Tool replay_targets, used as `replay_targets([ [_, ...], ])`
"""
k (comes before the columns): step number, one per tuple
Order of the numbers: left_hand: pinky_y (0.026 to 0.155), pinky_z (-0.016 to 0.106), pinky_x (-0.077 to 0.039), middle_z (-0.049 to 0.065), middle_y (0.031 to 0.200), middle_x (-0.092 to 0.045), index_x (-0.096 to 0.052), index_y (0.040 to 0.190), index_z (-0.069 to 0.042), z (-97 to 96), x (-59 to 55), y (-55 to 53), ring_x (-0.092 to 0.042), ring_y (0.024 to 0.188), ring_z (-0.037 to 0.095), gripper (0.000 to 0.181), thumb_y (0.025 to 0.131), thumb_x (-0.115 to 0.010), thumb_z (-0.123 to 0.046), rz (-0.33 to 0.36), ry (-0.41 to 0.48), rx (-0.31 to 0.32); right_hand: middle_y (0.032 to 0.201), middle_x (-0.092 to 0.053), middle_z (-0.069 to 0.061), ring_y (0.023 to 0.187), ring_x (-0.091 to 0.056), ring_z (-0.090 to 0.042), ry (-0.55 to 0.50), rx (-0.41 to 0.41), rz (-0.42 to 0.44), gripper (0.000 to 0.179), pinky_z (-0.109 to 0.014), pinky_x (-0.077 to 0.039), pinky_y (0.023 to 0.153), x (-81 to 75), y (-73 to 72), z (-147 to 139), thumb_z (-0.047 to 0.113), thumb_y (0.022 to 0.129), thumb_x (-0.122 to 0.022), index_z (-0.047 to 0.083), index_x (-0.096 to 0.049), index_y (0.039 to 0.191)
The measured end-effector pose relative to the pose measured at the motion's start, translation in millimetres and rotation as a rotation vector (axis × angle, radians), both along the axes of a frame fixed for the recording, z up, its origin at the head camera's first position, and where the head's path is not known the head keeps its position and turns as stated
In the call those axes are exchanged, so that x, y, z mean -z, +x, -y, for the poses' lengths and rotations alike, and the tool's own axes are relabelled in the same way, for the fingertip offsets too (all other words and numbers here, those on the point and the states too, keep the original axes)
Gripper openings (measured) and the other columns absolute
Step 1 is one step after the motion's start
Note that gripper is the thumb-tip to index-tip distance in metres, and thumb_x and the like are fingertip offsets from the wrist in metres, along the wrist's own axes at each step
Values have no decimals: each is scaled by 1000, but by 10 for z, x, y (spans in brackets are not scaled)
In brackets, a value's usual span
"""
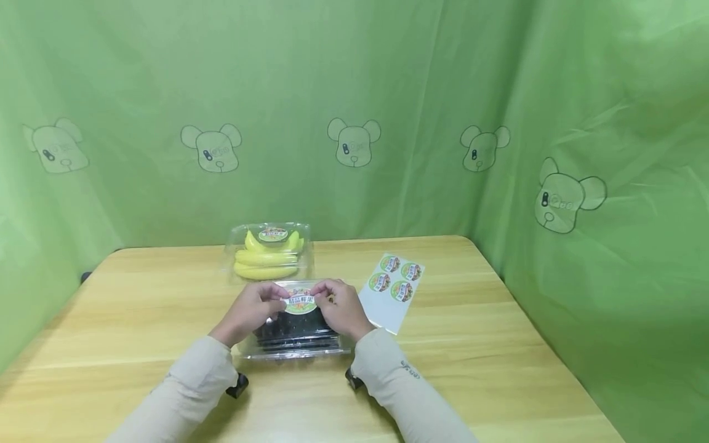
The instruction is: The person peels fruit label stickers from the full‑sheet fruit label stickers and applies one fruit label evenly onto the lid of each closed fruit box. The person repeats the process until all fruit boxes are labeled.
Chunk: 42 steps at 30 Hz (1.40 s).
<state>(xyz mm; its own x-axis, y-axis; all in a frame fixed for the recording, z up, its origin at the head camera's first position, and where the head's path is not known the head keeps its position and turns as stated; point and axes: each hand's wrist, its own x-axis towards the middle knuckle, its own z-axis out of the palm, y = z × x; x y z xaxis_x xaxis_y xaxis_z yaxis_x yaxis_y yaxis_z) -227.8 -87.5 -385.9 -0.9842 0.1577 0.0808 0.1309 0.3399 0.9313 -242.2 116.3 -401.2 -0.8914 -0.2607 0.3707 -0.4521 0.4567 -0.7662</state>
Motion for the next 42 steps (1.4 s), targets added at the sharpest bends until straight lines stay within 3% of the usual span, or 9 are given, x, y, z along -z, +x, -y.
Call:
replay_targets([
  [7,56,29,-50,6,81,-64,-68,94,1,-6,-16,-22,-55,63,17,17,78,-65,5,23,40,4,88,-66,1,93,-61,-21,-15,17,31,12,-46,-47,90,-24,-9,0,4,89,-59,8,-70,94],
  [16,75,36,-53,1,84,-68,-71,94,-7,12,-14,14,-62,78,18,14,82,-67,0,-50,-81,-25,81,-62,4,92,-59,-20,1,27,23,9,-48,-46,92,-10,-16,3,7,87,-66,10,-71,94],
  [29,64,30,-55,2,80,-68,-70,101,-5,-8,-7,22,-63,71,15,20,82,-74,-8,-39,-129,-36,84,-63,4,84,-59,-16,62,13,-15,10,-50,-49,79,24,-23,-6,12,84,-73,13,-69,93],
  [42,74,38,-56,5,85,-69,-71,101,-6,-18,-13,25,-65,80,20,19,83,-75,-11,-94,-226,-68,86,-65,4,88,-59,-18,97,19,-26,8,-47,-49,79,1,-16,-9,15,83,-73,15,-71,91],
])
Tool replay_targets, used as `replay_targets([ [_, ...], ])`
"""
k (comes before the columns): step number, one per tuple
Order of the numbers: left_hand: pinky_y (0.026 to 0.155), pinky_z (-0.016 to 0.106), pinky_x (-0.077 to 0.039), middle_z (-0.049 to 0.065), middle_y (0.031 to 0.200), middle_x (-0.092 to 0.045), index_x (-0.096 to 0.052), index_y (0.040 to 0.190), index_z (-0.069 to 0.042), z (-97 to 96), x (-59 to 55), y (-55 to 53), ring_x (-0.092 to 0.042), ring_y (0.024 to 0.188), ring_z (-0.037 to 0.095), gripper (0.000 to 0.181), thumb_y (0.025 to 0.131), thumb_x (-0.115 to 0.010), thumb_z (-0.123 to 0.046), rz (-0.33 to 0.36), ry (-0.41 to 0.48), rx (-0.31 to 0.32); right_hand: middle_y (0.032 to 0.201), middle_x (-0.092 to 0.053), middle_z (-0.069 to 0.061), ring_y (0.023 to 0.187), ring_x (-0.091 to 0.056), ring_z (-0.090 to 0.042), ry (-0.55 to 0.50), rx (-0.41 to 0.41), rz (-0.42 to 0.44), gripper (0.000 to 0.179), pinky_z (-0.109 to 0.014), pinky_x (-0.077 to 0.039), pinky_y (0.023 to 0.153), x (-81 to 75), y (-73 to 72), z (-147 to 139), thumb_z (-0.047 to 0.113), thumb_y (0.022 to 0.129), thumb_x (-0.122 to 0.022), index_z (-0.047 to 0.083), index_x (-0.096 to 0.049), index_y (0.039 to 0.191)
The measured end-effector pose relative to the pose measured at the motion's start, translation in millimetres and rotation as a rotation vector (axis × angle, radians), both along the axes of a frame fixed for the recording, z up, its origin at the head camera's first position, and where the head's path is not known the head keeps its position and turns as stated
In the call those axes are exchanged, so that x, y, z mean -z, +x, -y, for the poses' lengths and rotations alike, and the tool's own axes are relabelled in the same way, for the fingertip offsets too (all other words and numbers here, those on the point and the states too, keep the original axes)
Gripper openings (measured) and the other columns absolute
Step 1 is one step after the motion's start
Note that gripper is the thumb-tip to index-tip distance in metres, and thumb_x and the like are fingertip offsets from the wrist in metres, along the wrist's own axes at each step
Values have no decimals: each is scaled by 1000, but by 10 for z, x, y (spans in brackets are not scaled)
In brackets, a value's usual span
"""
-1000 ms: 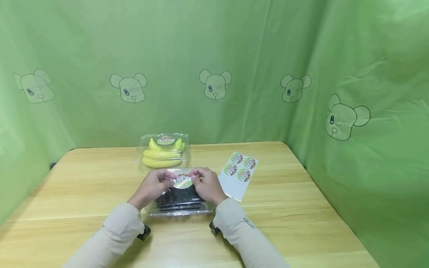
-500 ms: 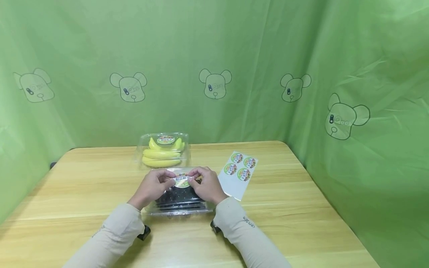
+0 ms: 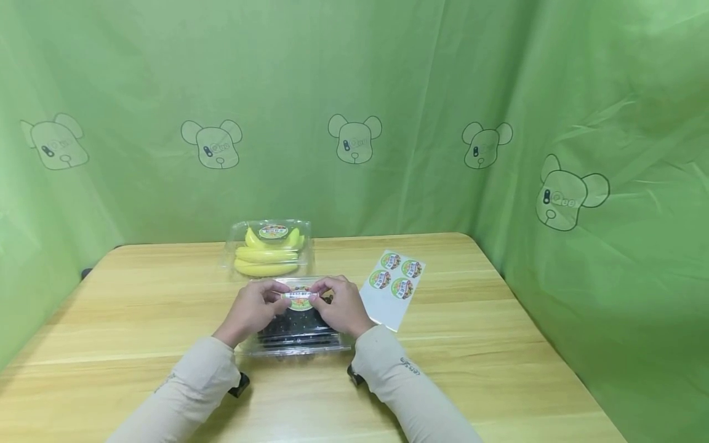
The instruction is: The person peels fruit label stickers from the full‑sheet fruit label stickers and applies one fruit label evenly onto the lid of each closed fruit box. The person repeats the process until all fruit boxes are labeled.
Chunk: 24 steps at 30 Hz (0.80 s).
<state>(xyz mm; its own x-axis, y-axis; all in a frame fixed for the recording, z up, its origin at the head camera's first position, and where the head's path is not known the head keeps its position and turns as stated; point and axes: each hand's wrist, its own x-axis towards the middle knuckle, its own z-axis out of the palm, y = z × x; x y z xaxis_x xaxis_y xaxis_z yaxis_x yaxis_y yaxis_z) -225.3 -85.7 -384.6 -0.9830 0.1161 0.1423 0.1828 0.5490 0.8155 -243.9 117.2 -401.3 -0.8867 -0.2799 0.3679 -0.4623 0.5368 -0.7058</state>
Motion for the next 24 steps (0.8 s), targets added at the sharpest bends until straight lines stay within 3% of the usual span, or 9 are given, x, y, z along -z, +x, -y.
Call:
replay_targets([
  [9,75,39,-53,1,80,-69,-73,97,-8,-17,-3,-11,-62,76,17,15,83,-75,-10,-38,-63,-10,82,-63,7,85,-58,-16,17,8,-30,9,-36,-47,75,2,-9,3,15,82,-74,15,-72,90],
  [15,74,39,-52,0,78,-68,-74,96,-9,-24,-10,-7,-62,75,16,14,82,-75,-10,-44,-69,-12,80,-62,9,84,-57,-14,28,15,-30,9,-35,-46,74,1,-20,4,15,82,-75,15,-72,90],
  [24,89,47,-50,5,92,-74,-73,98,-9,-35,16,-4,-68,89,23,18,81,-73,-2,-52,-21,-19,80,-62,7,83,-57,-15,22,26,-20,8,-34,-46,74,8,-20,12,14,82,-74,14,-72,90],
])
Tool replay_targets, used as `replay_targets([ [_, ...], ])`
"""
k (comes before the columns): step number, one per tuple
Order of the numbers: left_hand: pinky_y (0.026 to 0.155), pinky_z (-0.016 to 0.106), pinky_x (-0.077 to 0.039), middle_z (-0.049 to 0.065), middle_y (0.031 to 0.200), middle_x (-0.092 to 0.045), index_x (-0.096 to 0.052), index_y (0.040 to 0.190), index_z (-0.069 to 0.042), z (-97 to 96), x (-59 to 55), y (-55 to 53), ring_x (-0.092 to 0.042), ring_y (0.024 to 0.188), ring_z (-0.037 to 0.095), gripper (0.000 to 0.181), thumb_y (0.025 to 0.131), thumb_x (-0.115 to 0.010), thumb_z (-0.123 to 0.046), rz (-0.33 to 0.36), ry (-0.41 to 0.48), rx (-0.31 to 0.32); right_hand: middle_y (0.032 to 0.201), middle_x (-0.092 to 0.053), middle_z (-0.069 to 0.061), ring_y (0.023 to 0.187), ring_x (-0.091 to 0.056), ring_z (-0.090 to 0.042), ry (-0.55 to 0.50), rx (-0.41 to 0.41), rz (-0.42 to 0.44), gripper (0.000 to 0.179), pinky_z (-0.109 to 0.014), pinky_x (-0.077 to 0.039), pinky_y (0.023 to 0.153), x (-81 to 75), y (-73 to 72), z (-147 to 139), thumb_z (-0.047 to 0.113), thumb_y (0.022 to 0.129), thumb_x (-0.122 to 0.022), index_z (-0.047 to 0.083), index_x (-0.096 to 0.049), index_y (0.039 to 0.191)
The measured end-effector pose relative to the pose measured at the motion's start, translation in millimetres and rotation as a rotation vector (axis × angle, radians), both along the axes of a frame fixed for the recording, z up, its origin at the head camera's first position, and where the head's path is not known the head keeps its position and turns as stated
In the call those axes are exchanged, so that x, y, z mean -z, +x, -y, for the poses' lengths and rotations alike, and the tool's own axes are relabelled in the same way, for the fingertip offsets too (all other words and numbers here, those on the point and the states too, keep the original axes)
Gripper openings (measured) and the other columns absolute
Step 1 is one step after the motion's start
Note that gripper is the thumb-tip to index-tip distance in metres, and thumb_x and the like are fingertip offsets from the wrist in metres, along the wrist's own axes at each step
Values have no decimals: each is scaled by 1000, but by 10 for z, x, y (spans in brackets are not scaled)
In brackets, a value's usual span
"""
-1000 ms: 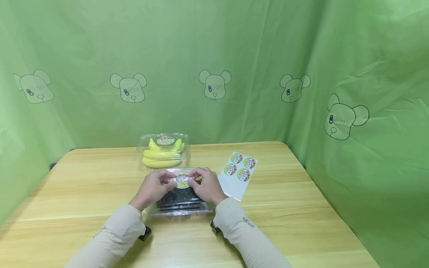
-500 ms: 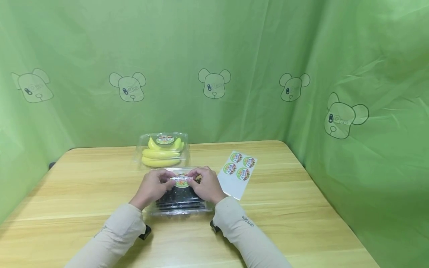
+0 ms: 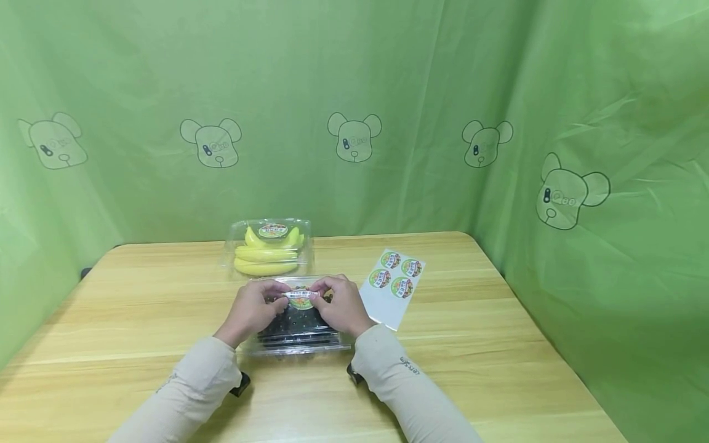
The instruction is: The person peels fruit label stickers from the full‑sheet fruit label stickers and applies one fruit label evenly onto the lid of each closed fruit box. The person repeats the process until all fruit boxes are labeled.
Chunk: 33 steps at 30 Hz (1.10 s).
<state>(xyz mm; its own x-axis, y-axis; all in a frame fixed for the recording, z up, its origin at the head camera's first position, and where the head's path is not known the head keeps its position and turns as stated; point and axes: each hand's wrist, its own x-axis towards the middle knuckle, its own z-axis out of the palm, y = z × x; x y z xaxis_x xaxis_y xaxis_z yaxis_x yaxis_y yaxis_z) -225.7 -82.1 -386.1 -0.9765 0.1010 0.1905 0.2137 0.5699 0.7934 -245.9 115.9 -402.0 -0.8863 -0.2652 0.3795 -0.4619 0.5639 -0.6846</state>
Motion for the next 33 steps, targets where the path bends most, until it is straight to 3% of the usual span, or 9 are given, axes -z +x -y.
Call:
replay_targets([
  [6,90,48,-51,4,95,-73,-73,100,-10,10,12,9,-68,92,24,19,83,-72,-3,13,10,7,80,-61,7,82,-56,-14,-6,7,8,8,-34,-46,72,15,2,-3,14,83,-73,13,-71,91],
  [14,81,43,-54,3,87,-72,-73,98,-10,32,32,19,-67,82,18,14,84,-73,-8,-9,24,20,72,-54,9,74,-51,-13,-2,4,5,8,-31,-44,68,16,14,-8,15,83,-73,13,-72,91],
  [23,88,46,-52,4,97,-73,-73,99,-10,22,19,20,-67,92,23,15,84,-72,-8,-47,3,17,72,-55,9,75,-52,-13,-6,2,3,7,-31,-44,69,10,4,-13,14,83,-73,13,-72,90],
  [33,71,37,-53,0,76,-68,-74,97,-10,19,12,23,-61,71,14,17,82,-73,-5,-60,-16,4,71,-54,10,78,-53,-14,-4,-15,-11,7,-31,-44,71,-3,-4,-12,13,82,-72,12,-72,90],
])
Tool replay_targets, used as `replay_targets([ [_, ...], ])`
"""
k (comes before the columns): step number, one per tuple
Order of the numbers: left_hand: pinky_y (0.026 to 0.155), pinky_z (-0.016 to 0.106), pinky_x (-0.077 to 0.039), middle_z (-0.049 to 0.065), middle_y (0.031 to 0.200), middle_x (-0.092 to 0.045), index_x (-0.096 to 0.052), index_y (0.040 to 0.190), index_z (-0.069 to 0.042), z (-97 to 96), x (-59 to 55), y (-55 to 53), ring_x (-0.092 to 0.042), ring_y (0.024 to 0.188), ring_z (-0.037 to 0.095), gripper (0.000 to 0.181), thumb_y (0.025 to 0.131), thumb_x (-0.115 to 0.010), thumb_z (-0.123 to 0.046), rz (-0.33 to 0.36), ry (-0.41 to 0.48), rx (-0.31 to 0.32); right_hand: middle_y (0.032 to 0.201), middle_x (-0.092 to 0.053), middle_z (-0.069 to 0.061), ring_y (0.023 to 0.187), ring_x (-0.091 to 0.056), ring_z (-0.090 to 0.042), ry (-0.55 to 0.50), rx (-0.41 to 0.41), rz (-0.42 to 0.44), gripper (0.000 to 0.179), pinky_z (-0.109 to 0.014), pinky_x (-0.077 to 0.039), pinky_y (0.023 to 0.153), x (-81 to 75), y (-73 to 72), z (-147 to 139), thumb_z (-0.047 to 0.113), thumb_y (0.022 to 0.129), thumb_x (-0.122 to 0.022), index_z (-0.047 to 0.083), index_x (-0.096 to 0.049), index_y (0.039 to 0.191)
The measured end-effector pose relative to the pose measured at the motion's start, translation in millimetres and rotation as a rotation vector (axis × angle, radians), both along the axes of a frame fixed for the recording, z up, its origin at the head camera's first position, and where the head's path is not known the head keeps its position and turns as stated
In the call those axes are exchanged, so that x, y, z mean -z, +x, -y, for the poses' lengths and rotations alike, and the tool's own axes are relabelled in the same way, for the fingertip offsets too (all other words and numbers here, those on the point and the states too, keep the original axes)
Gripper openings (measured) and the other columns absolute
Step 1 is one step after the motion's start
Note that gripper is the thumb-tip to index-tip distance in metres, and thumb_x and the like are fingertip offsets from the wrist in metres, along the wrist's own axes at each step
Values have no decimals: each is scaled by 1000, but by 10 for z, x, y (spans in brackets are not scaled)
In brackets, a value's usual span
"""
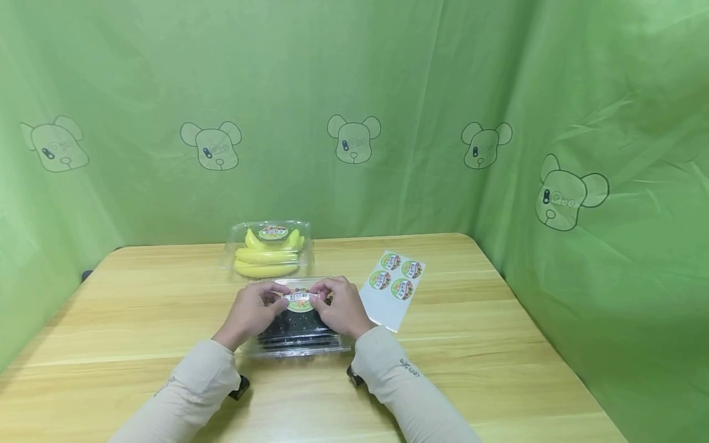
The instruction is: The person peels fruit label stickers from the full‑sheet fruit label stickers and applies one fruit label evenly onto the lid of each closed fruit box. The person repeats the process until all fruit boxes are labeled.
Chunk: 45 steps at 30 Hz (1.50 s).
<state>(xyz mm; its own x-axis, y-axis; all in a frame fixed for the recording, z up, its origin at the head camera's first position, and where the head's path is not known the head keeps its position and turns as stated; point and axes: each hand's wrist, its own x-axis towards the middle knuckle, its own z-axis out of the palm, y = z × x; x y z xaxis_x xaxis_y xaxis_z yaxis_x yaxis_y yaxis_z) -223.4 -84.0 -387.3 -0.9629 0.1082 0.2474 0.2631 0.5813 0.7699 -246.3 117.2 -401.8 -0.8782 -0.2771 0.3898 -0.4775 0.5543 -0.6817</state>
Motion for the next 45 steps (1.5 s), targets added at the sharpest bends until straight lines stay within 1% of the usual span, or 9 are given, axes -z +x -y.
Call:
replay_targets([
  [10,64,32,-52,-1,72,-66,-73,95,-7,-13,21,-13,-57,65,12,15,82,-72,-2,-15,-19,23,71,-53,11,79,-52,-14,25,-8,-23,8,-31,-44,69,9,-5,-2,14,82,-72,14,-72,90],
  [14,67,34,-51,-2,72,-65,-74,95,-7,-16,29,-23,-56,67,12,13,82,-71,-3,-40,-58,26,73,-56,12,84,-54,-15,47,0,-33,9,-33,-44,72,9,-8,-7,14,81,-73,15,-72,90],
  [16,69,35,-50,-3,72,-64,-74,94,-8,-18,34,-28,-56,68,12,13,82,-72,-4,-56,-79,26,76,-59,11,89,-56,-16,54,6,-37,8,-35,-46,76,8,-9,-8,15,81,-73,16,-72,90],
  [18,71,36,-50,-3,73,-64,-74,94,-8,-19,40,-30,-55,69,12,12,82,-72,-5,-68,-94,26,83,-65,9,95,-57,-18,57,13,-37,8,-39,-47,84,10,-9,-8,15,81,-73,16,-72,89],
  [21,72,37,-50,-3,73,-64,-74,94,-8,-19,47,-26,-56,70,13,12,82,-72,-5,-78,-107,27,94,-69,3,104,-57,-23,59,19,-32,6,-45,-44,95,16,-11,-11,17,81,-73,17,-73,87],
  [23,72,37,-50,-2,74,-64,-74,94,-8,-19,46,-21,-56,71,14,12,82,-72,-6,-83,-113,26,98,-69,0,107,-57,-25,61,19,-27,6,-46,-43,99,20,-15,-14,17,81,-74,17,-73,87],
  [30,72,38,-50,0,76,-65,-74,93,-6,-32,10,-4,-57,71,16,11,82,-71,-5,-112,-127,28,99,-69,-1,108,-56,-25,61,7,-25,12,-45,-42,100,14,-20,-19,19,80,-76,14,-74,90],
  [38,74,39,-50,1,77,-66,-74,93,-8,-34,10,-8,-58,70,15,12,82,-71,-5,-91,-128,27,102,-69,-1,109,-56,-26,79,8,0,16,-46,-42,101,-1,-19,-13,17,78,-78,13,-75,93],
  [45,75,40,-49,0,76,-65,-73,93,-9,-26,21,-22,-59,72,16,12,82,-72,-5,-92,-124,28,102,-69,-1,109,-56,-26,77,7,-1,17,-46,-42,100,4,-22,-17,17,78,-78,14,-74,94],
])
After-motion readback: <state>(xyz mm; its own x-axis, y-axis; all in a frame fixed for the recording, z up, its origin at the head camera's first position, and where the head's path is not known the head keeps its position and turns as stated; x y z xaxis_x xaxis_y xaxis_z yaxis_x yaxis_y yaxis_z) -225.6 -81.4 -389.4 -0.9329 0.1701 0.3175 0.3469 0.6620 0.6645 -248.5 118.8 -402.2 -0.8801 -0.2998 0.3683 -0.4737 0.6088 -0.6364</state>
